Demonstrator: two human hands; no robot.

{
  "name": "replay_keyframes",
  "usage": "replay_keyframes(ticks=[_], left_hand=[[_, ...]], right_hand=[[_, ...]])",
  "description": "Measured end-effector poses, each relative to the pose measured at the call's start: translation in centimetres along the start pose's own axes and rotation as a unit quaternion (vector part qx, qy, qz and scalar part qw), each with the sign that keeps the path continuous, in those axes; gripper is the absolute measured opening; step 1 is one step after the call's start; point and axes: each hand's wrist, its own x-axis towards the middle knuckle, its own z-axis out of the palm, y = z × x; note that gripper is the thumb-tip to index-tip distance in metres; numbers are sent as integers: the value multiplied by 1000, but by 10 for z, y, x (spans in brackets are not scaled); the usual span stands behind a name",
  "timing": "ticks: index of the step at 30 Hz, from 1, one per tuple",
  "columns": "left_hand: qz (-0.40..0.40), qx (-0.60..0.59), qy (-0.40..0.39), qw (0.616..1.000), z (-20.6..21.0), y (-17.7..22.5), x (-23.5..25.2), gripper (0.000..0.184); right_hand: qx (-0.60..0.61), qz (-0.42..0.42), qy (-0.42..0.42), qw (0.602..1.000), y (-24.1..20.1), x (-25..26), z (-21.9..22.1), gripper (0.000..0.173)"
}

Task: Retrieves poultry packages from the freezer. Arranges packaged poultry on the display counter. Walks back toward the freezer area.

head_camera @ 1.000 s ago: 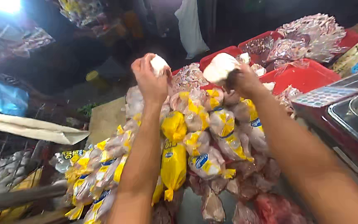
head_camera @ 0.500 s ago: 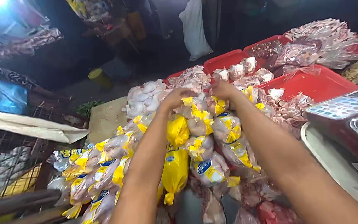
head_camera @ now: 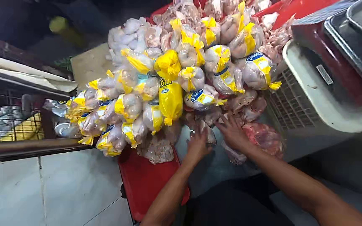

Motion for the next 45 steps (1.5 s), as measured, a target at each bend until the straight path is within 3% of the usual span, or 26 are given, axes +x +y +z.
replay_keyframes(ticks=[2,6,8,10,11,12,14,15,16,17,20,22,23,25,28,29,31,33,36,38,40,43,45], left_hand=[[-57,15,2,998,23,27,14,108],[-135,-33,156,978,71,27,28,97],[-166,-157,166,959,75,5,19,109],[-151,-348,149,913,81,-37,6,112],[-126,-474,124,863,83,-64,-3,100],[-94,-605,97,785,84,-88,-14,82],[-23,-808,34,588,77,-116,-40,53],[13,-864,9,504,63,-113,-51,48],[60,-886,-4,459,39,-102,-59,48],[116,-883,4,455,3,-85,-60,48],[250,-747,189,586,-136,-36,-31,36],[313,-557,276,718,-240,-27,29,74],[306,-444,308,783,-289,-19,61,91],[197,-237,346,886,-363,7,125,97],[37,-39,248,967,-402,14,245,80],[12,21,205,978,-396,3,284,73],[-24,130,153,979,-373,-12,329,55],[-22,109,176,978,-352,-5,325,51],[57,-49,254,964,-324,-12,250,59],[112,-140,290,940,-296,-28,180,54],[140,-259,333,896,-243,-49,113,43],[60,-383,327,862,-161,-86,33,30],[-22,-430,317,845,-124,-106,-6,27]], right_hand=[[-25,47,21,998,-3,30,-4,71],[2,57,2,998,-34,61,-14,53],[46,114,-41,992,-54,71,-17,58],[65,165,-49,983,-57,80,-1,68],[60,174,-35,982,-54,85,10,70],[50,178,-14,983,-52,89,19,68],[14,182,13,983,-51,94,33,57],[1,175,16,984,-48,95,36,51],[-9,167,15,986,-44,97,37,46],[-10,157,9,988,-39,100,35,44],[24,158,-71,985,-30,101,14,54],[76,158,-92,980,-29,104,-6,62],[101,149,-81,980,-27,105,-13,61],[174,141,-37,974,-22,103,-21,55],[400,187,2,897,-5,100,-18,45],[496,201,-7,845,-1,98,-14,42],[687,204,-24,697,9,94,2,43],[780,199,-31,593,17,79,15,55],[794,190,-39,577,17,38,-16,60],[804,130,-28,580,17,20,-60,51],[817,49,-8,574,12,20,-121,38],[814,-4,1,581,11,71,-222,35],[796,-92,24,598,43,162,-247,37]])
